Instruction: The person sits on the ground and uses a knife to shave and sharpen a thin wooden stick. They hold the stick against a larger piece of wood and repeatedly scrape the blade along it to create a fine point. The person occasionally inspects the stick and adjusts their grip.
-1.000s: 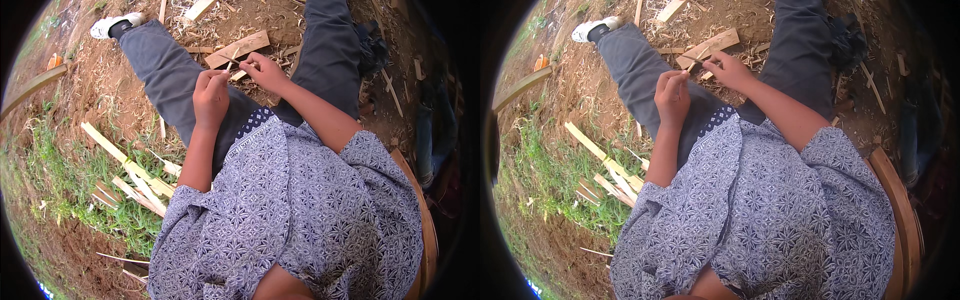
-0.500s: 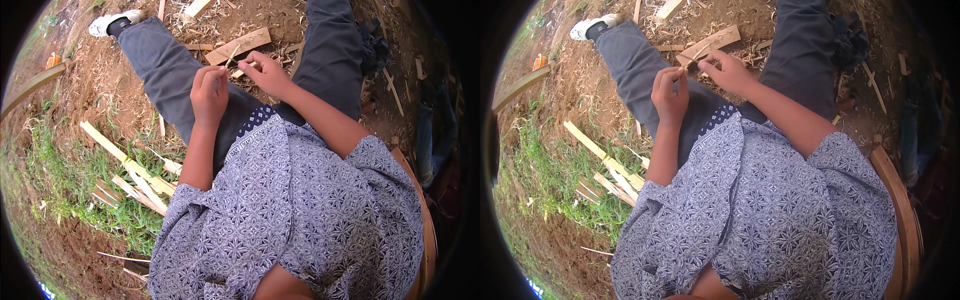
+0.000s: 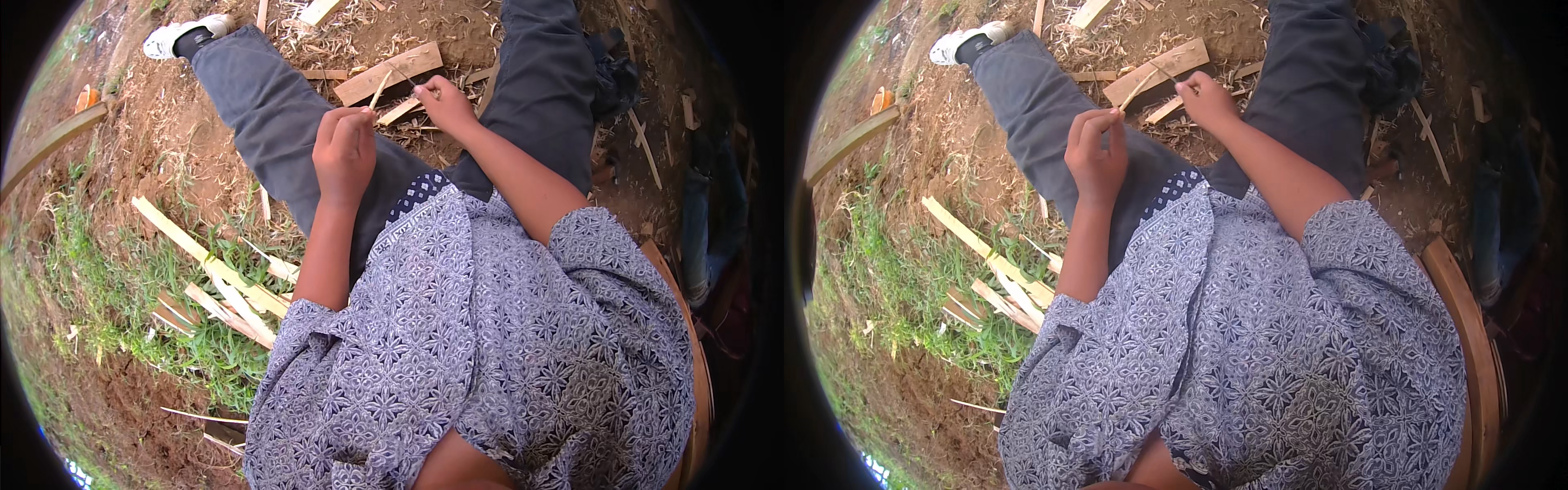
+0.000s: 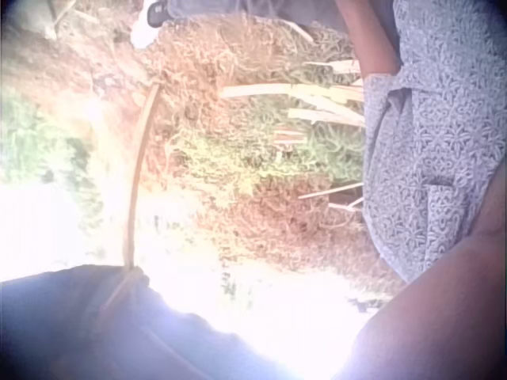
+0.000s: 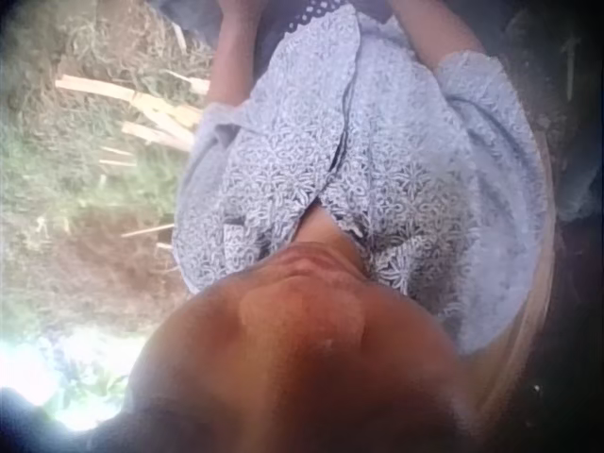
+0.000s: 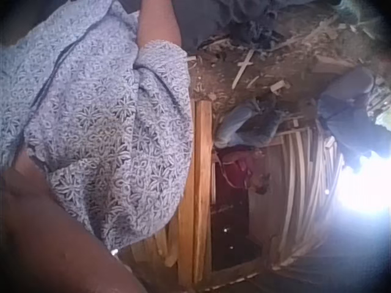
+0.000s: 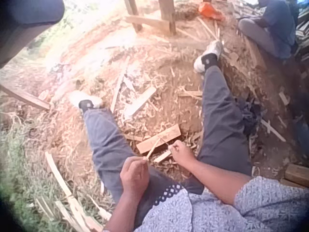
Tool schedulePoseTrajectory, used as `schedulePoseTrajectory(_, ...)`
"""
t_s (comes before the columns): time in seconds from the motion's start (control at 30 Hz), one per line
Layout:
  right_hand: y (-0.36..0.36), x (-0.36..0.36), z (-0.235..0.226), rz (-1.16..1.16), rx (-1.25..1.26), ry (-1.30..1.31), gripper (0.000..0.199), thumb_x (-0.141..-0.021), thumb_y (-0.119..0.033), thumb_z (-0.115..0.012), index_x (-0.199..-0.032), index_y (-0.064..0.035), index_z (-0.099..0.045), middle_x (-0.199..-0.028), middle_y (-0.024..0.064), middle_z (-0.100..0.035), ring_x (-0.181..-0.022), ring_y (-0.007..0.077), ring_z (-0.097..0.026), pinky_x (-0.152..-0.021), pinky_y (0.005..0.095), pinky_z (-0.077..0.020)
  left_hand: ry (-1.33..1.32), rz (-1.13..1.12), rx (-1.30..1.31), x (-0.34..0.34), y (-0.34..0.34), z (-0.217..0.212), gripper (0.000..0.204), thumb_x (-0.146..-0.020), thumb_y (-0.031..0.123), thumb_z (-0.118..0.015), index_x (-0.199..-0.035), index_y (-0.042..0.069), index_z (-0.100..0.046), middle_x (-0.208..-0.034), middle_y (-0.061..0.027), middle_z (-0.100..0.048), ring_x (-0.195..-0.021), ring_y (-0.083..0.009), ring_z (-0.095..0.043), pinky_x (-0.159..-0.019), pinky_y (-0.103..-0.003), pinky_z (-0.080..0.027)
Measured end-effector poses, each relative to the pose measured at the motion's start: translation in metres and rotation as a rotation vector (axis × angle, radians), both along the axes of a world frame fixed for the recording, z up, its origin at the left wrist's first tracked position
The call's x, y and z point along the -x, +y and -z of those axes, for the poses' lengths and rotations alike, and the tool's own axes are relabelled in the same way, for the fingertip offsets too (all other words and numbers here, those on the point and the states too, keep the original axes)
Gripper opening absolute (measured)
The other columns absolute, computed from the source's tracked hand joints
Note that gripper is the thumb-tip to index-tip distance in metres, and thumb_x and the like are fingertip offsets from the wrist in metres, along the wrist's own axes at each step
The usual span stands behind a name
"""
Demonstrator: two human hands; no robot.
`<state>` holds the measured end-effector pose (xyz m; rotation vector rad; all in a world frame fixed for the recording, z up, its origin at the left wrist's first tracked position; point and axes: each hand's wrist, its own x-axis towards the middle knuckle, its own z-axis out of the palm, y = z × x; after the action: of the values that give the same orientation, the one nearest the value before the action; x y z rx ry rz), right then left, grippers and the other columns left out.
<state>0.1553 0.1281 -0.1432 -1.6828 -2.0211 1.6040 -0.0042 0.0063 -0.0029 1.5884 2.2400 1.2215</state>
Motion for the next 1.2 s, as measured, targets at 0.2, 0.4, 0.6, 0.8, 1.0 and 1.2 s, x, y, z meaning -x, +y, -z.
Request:
schedulePoseTrajectory(0.2,-0.014,0.018,-0.089,-0.052,0.292,0.472,0.025,-0.105,-0.031,-0.069,-0.108,-0.0062,-0.067,-0.08,-0.0009,-0.064,-0.071,0.0041,-0.053,-0.063,0.0258,-0.0433,0.02,0.003,0.004,0.004,-0.002,0.003,0.015,-0.09,-0.004,-0.077,-0.099,0.005,-0.069,-0.098,-0.0103,-0.074,-0.086,-0.0265,-0.074,-0.074,-0.035,-0.06)
schedulePoseTrajectory(0.4,-0.008,0.013,-0.066,-0.107,0.205,0.374,0.024,-0.105,-0.029,-0.07,-0.109,-0.0055,-0.066,-0.073,-0.0027,-0.06,-0.063,0.0035,-0.048,-0.056,0.0261,-0.0376,0.015,0.028,0.01,-0.001,-0.002,-0.001,0.014,-0.09,-0.003,-0.077,-0.099,0.005,-0.07,-0.099,-0.0106,-0.075,-0.087,-0.0276,-0.074,-0.076,-0.036,-0.059)
schedulePoseTrajectory(0.6,-0.001,-0.013,0.008,-0.12,0.07,-0.15,0.035,-0.1,-0.044,-0.067,-0.111,-0.0111,-0.069,-0.096,0.0186,-0.075,-0.091,0.0376,-0.073,-0.081,0.0469,-0.0555,0.022,0.062,0.009,-0.003,0.003,-0.004,0.014,-0.09,-0.004,-0.077,-0.1,0.004,-0.07,-0.099,-0.0111,-0.074,-0.087,-0.0279,-0.074,-0.076,-0.035,-0.059)
schedulePoseTrajectory(0.8,-0.002,0.014,-0.07,-0.017,0.171,0.298,0.034,-0.1,-0.039,-0.07,-0.112,-0.0077,-0.07,-0.09,0.0112,-0.075,-0.08,0.0211,-0.071,-0.072,0.038,-0.0546,-0.006,0.022,0.008,-0.001,-0.002,0.002,0.015,-0.09,-0.006,-0.076,-0.1,0.003,-0.07,-0.099,-0.0119,-0.074,-0.087,-0.0281,-0.074,-0.076,-0.035,-0.059)
schedulePoseTrajectory(1.0,-0.006,0.012,-0.073,-0.111,0.287,0.295,0.032,-0.1,-0.037,-0.071,-0.108,-0.0068,-0.071,-0.08,0.0071,-0.072,-0.072,0.0158,-0.067,-0.066,0.0345,-0.0513,0.007,0.041,0.004,-0.001,-0.002,0.001,0.014,-0.09,-0.006,-0.076,-0.099,0.003,-0.07,-0.099,-0.012,-0.074,-0.087,-0.0278,-0.074,-0.075,-0.035,-0.059)
schedulePoseTrajectory(1.2,-0.003,0.0,-0.009,-0.121,0.11,-0.007,0.037,-0.097,-0.047,-0.071,-0.106,-0.0109,-0.071,-0.09,0.0121,-0.075,-0.082,0.0265,-0.072,-0.075,0.0423,-0.0548,0.023,0.025,0.018,0.002,0.0,0.0,0.014,-0.09,-0.006,-0.076,-0.099,0.003,-0.069,-0.099,-0.0116,-0.074,-0.087,-0.0276,-0.074,-0.075,-0.035,-0.059)
